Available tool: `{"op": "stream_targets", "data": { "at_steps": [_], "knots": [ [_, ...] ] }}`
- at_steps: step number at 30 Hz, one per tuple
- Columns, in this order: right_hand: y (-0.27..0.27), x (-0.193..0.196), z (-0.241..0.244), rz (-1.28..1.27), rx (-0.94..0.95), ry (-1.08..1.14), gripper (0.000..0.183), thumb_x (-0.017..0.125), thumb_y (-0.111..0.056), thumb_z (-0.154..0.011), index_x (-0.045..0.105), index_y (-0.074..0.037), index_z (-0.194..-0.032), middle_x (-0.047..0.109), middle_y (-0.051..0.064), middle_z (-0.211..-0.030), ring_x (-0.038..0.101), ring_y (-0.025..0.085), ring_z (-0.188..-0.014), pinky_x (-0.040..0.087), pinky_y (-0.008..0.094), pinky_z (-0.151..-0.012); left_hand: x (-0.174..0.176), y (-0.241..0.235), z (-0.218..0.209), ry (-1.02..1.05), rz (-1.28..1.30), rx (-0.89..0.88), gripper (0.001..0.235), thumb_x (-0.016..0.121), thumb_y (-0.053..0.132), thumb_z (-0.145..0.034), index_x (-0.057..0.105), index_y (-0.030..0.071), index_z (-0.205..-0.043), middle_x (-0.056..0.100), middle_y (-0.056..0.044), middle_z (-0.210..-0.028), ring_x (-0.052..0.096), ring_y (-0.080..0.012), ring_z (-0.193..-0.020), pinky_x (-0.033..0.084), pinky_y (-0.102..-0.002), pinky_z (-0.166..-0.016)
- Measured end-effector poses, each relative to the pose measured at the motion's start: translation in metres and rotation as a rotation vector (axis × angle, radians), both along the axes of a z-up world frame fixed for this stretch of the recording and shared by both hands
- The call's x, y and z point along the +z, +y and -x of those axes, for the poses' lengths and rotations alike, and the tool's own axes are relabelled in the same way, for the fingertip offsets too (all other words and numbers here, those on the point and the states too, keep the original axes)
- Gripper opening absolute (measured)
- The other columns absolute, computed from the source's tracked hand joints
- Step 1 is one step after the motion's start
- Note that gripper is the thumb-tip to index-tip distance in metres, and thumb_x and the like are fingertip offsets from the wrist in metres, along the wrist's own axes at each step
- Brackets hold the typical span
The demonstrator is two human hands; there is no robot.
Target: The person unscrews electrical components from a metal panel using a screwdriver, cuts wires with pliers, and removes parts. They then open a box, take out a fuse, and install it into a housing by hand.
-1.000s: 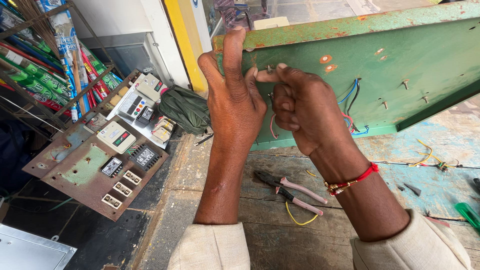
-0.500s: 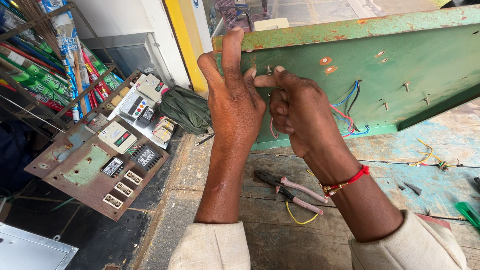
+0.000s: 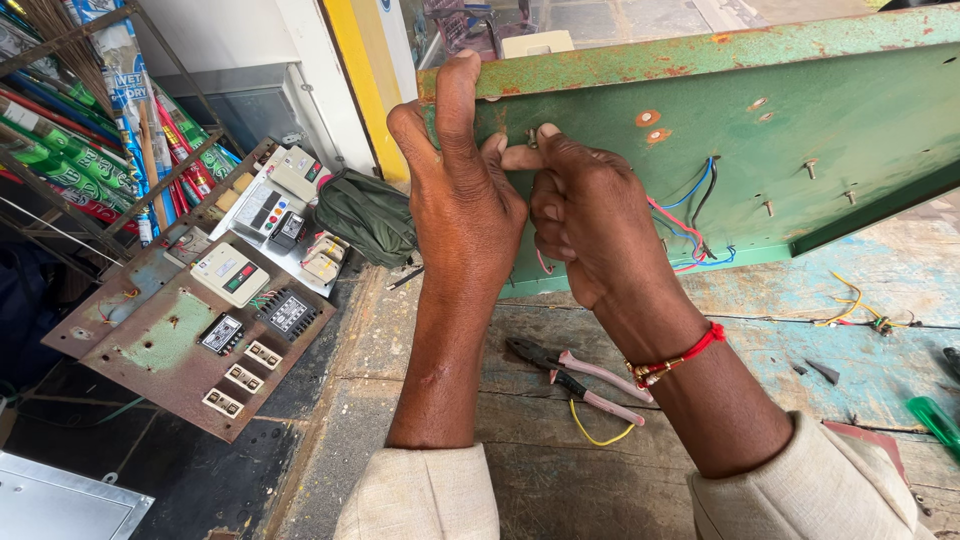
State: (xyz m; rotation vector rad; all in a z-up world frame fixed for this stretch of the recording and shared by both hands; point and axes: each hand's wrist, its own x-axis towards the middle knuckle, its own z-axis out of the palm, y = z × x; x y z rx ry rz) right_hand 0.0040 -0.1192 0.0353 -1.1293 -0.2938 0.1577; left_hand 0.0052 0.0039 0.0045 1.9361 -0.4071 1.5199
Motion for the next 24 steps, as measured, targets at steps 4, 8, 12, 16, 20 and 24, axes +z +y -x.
{"op": "stream_targets", "data": {
  "at_steps": [4,8,12,16,20,24],
  "knots": [
    [0.001,0.000,-0.006,-0.032,-0.010,-0.041,0.026,0.060,-0.025,-0.100,0.069,-0.001,-0.095,0.036,-0.005,-0.054,0.025,0.006,-0.041,0.021,0.026,-0.037,0.001,0.000,0.001,0.022,0.016,0.005,0.086,0.062,-0.022,-0.089,0.029,0.026,-0.153,0.038,-0.016,-0.128,0.062,-0.0354,-0.122,0.062,-0.034,-0.100],
    [0.004,-0.008,-0.010,-0.050,-0.086,-0.087,0.025,0.074,-0.020,-0.096,0.061,-0.004,-0.082,0.042,-0.004,-0.056,0.028,0.006,-0.041,0.020,0.027,-0.037,0.001,0.000,0.001,0.004,0.023,-0.021,0.086,0.064,-0.020,-0.091,0.028,0.027,-0.153,0.038,-0.016,-0.128,0.063,-0.0345,-0.123,0.062,-0.031,-0.095],
    [0.005,-0.016,-0.008,-0.013,-0.196,-0.188,0.022,0.075,-0.019,-0.096,0.063,-0.006,-0.082,0.047,-0.006,-0.061,0.033,0.004,-0.048,0.025,0.026,-0.042,0.000,-0.005,0.000,-0.013,0.027,-0.018,0.087,0.067,-0.019,-0.090,0.027,0.026,-0.154,0.037,-0.015,-0.127,0.062,-0.0348,-0.123,0.061,-0.031,-0.096],
    [-0.017,-0.033,0.000,-0.161,-0.067,0.007,0.020,0.063,-0.027,-0.094,0.061,-0.010,-0.085,0.037,-0.006,-0.055,0.026,0.006,-0.042,0.021,0.026,-0.038,0.000,-0.005,-0.003,-0.005,0.018,0.018,0.090,0.062,-0.023,-0.087,0.027,0.026,-0.154,0.038,-0.016,-0.127,0.062,-0.0346,-0.121,0.062,-0.031,-0.092],
    [-0.041,-0.073,0.004,-0.218,0.136,0.352,0.023,0.049,-0.032,-0.094,0.051,-0.013,-0.080,0.035,-0.005,-0.056,0.023,0.008,-0.041,0.019,0.026,-0.037,-0.005,-0.008,-0.006,-0.024,-0.014,0.054,0.092,0.060,-0.026,-0.085,0.027,0.024,-0.154,0.038,-0.019,-0.133,0.059,-0.0380,-0.122,0.062,-0.036,-0.096],
    [-0.067,-0.128,0.006,-0.324,0.287,0.533,0.034,0.050,-0.038,-0.104,0.048,-0.015,-0.079,0.034,-0.007,-0.058,0.023,0.006,-0.042,0.019,0.023,-0.038,-0.028,0.008,-0.010,-0.028,-0.101,0.105,0.085,0.061,-0.026,-0.093,0.022,0.018,-0.155,0.034,-0.015,-0.148,0.045,-0.0317,-0.137,0.041,-0.039,-0.117]
  ]
}}
